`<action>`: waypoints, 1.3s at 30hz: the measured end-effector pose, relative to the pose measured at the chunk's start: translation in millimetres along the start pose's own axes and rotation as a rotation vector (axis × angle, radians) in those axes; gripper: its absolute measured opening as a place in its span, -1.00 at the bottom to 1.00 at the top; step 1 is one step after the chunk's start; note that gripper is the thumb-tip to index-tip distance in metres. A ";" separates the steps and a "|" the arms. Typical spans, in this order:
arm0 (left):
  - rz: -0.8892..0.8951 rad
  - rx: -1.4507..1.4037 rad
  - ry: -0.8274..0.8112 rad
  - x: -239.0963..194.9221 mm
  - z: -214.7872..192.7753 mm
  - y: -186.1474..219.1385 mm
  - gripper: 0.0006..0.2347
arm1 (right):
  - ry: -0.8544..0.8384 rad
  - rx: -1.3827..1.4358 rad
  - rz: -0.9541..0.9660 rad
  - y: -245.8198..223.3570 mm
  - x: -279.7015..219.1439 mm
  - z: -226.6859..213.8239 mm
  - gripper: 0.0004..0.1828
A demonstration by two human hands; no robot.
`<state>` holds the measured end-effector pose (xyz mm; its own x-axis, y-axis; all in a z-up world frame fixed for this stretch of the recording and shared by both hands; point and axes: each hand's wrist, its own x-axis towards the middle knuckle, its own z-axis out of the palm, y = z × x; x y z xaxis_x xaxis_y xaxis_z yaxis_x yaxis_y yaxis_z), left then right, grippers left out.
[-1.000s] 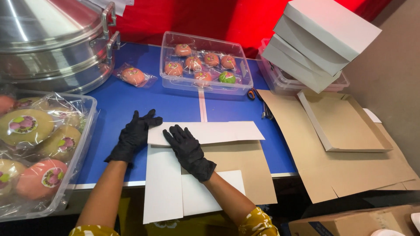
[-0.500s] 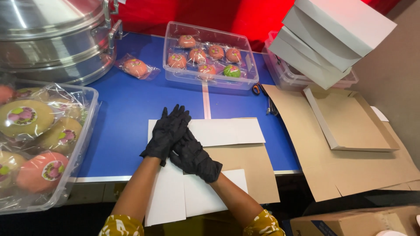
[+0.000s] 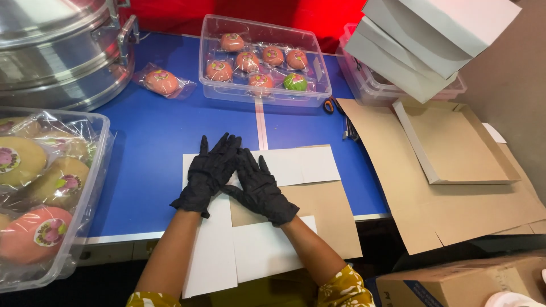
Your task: Assembling a cardboard pastry box by folding the template and stapling the corners to secure the shape.
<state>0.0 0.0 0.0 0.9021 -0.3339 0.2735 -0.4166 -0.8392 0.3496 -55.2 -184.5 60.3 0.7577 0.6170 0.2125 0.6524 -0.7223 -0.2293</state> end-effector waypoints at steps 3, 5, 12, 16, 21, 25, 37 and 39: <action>0.036 0.074 -0.037 -2.8 -13.7 11.5 -0.45 | -0.052 -0.071 0.069 20.1 -4.5 -1.4 0.01; 0.057 0.116 -0.045 -4.4 -19.1 13.8 -0.41 | -0.086 -0.124 0.119 39.2 -8.4 -7.1 0.07; -0.077 0.199 -0.143 -18.5 -33.6 38.4 -0.41 | -0.206 -0.029 0.356 73.7 -17.1 -49.7 -0.03; -0.279 0.301 -0.178 -38.2 -27.1 37.3 -0.41 | -0.181 -0.034 0.204 81.9 15.9 -23.7 -0.11; -0.198 0.248 -0.153 -41.7 -24.5 34.9 -0.43 | -0.113 -0.049 0.036 55.8 64.5 5.5 -0.21; -0.189 0.275 -0.044 -34.4 -21.1 24.2 -0.40 | -0.022 -0.013 -0.048 49.7 78.5 22.6 -0.32; -0.254 0.164 -0.155 -39.3 -60.5 52.3 -0.19 | 0.000 0.082 0.391 126.5 59.3 0.4 -0.29; -0.255 0.183 -0.165 -34.5 -52.3 45.8 -0.18 | 0.055 0.217 0.419 112.5 41.6 -24.1 -0.31</action>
<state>-56.1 -4.4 53.4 0.9868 -0.1557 0.0443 -0.1617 -0.9624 0.2181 49.4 -247.7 66.3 0.9583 0.2647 0.1077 0.2824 -0.8198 -0.4982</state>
